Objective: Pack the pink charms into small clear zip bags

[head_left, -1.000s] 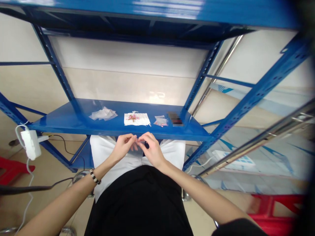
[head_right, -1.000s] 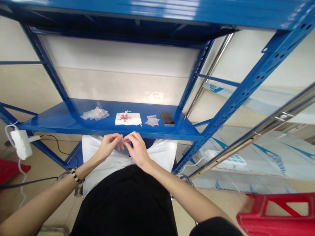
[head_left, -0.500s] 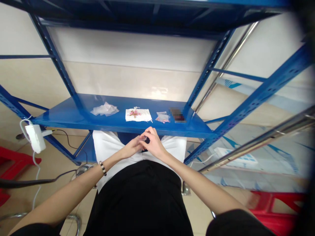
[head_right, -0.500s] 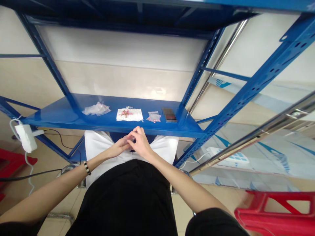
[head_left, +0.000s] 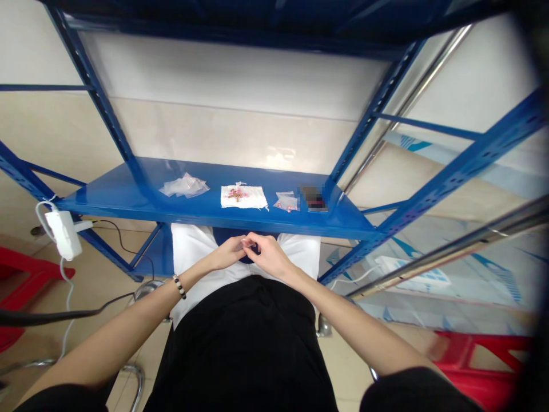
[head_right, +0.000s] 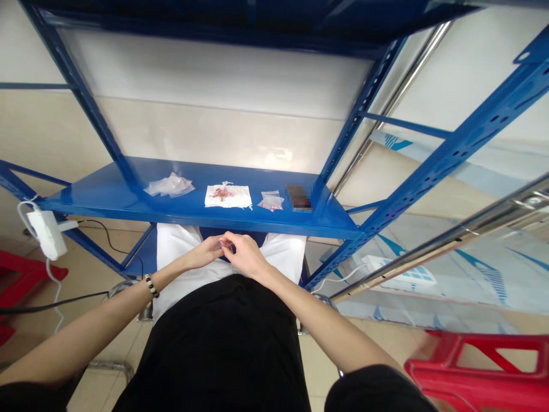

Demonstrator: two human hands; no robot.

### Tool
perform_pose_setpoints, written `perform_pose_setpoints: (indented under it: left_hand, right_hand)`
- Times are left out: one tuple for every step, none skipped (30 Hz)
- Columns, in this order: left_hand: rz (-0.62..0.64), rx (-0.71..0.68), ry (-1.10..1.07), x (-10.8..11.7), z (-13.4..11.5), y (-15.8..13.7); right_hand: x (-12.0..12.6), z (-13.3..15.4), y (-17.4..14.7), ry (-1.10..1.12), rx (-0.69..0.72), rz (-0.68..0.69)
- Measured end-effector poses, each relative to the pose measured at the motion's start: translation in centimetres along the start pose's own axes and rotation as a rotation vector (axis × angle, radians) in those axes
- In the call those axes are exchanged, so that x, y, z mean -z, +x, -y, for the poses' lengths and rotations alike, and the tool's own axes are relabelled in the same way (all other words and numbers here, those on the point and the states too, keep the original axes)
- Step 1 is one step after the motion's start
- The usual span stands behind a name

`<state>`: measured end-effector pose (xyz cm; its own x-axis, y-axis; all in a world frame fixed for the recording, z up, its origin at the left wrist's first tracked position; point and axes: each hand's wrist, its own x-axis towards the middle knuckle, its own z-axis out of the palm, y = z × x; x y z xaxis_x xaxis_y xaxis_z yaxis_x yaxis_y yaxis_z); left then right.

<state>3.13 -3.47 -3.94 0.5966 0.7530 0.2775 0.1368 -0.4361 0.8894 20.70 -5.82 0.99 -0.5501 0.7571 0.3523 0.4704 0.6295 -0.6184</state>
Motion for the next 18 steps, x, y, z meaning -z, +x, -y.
perform_pose_setpoints:
  left_hand:
    - [0.004,0.017,-0.003,0.1,0.0,0.1]
    - [0.013,0.032,-0.002,0.2,0.0,0.1]
    - [0.029,0.047,0.001,0.3,-0.1,0.0]
    - [0.051,0.06,0.007,0.3,-0.3,-0.3]
    - [0.076,0.071,0.014,0.3,-0.5,-0.5]
    - [0.102,0.083,0.021,0.3,-0.8,-0.9]
    - [0.127,0.094,0.025,0.3,-1.0,-1.1]
    - [0.145,0.105,0.029,0.3,-1.3,-1.4]
    - [0.152,0.113,0.034,0.4,-1.5,-1.5]
    - [0.152,0.116,0.047,0.5,-1.6,-1.6]
    - [0.145,0.117,0.066,0.6,-1.6,-1.6]
    - [0.133,0.119,0.094,0.8,-1.5,-1.6]
    - [0.119,0.125,0.131,1.0,-1.3,-1.4]
    - [0.103,0.135,0.173,1.2,-1.1,-1.3]
    - [0.086,0.148,0.221,1.4,-0.8,-1.1]
    - [0.069,0.16,0.274,1.5,-0.6,-0.9]
    - [0.049,0.167,0.333,1.6,-0.4,-0.8]
    - [0.031,0.168,0.396,1.6,-0.3,-0.7]
  right_hand:
    - [0.0,0.1,0.1,0.015,-0.01,0.007]
    - [0.1,0.1,0.1,0.035,-0.016,0.017]
    - [0.1,0.1,0.0,0.061,-0.018,0.034]
    - [0.1,0.1,-0.1,0.09,-0.018,0.053]
    - [0.1,0.1,-0.2,0.116,-0.016,0.072]
    - [0.1,0.0,-0.3,0.135,-0.014,0.092]
    - [0.2,-0.1,-0.5,0.143,-0.013,0.11]
    - [0.2,-0.1,-0.6,0.142,-0.013,0.127]
    - [0.2,-0.2,-0.6,0.136,-0.01,0.142]
    - [0.3,-0.2,-0.7,0.13,-0.004,0.153]
    - [0.3,-0.3,-0.6,0.126,0.006,0.162]
    - [0.3,-0.3,-0.6,0.124,0.02,0.168]
    - [0.3,-0.3,-0.5,0.121,0.033,0.169]
    - [0.3,-0.4,-0.3,0.115,0.046,0.167]
    - [0.3,-0.4,-0.2,0.107,0.056,0.165]
    - [0.3,-0.4,-0.1,0.099,0.064,0.164]
    - [0.3,-0.4,0.0,0.093,0.072,0.164]
    - [0.4,-0.4,0.1,0.09,0.081,0.169]
